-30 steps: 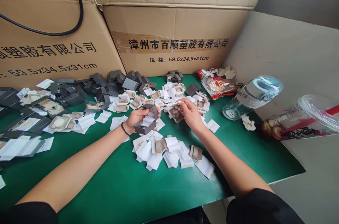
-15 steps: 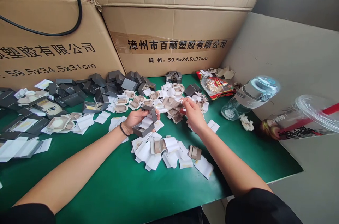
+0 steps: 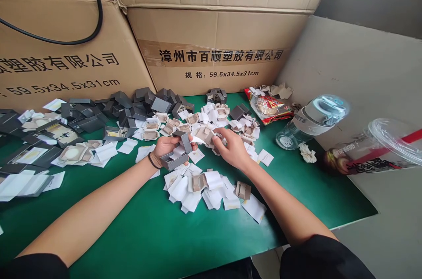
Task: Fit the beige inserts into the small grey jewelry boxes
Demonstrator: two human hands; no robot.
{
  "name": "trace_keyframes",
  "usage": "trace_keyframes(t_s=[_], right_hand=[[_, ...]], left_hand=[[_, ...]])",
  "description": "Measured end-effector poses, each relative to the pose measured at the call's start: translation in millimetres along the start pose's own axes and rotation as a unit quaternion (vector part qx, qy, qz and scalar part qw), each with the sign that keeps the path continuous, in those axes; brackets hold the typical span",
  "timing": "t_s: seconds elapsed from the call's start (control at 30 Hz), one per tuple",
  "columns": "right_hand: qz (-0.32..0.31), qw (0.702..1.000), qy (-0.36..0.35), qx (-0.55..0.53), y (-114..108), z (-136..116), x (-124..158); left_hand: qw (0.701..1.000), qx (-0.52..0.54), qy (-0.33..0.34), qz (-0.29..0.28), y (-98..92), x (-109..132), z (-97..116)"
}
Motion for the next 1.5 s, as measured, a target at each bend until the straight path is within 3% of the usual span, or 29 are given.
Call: trace_keyframes(t_s=[0.1, 0.2, 0.43, 0.67, 0.77, 0.87, 0.97, 1.1, 1.3, 1.5], right_hand=[[-0.029, 0.999, -0.035, 0.012, 2, -10, 1], [-0.051, 0.998, -0.021, -0.026, 3, -10, 1], [0.035, 0.994, 0.060, -0.089, -3, 8, 4], [0.124, 0.981, 0.124, -0.080, -16, 30, 1], [0.142, 0.979, 0.127, -0.076, -20, 33, 0], [0.126, 0.985, 0.105, -0.059, -18, 24, 0], [0.128, 0.987, 0.087, -0.037, -17, 16, 2], [0.157, 0.987, 0.012, 0.005, -19, 8, 5], [0.151, 0.955, -0.188, 0.171, -8, -16, 12], [0.170, 0.926, -0.254, 0.223, -8, -32, 20]], left_hand=[[1.000, -0.004, -0.016, -0.010, 1.4, 0, -3], [0.999, -0.006, -0.046, -0.018, 2.7, 1, -8], [0.995, 0.000, -0.087, -0.052, 14.7, 1, -15], [0.991, 0.041, -0.100, -0.078, 20.3, 4, -18], [0.996, 0.036, -0.052, -0.061, 15.9, 1, -11], [0.999, 0.024, 0.046, -0.001, 8.8, -2, 7], [0.995, 0.024, 0.081, 0.059, 4.6, 0, 15], [0.996, 0.019, 0.068, 0.061, 6.3, 1, 13], [0.999, -0.013, -0.018, -0.032, 16.2, -2, -4], [0.999, -0.011, -0.041, 0.001, 10.2, -2, -8]])
Point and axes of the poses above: each hand's wrist, its own x-axis away from the middle knuckle, its own y-axis out of the palm, z = x × y, the point moved 7 cm from there along -x, towards the middle knuckle, and after that the axes turned 8 degrees about -z, right-handed, at the moved point
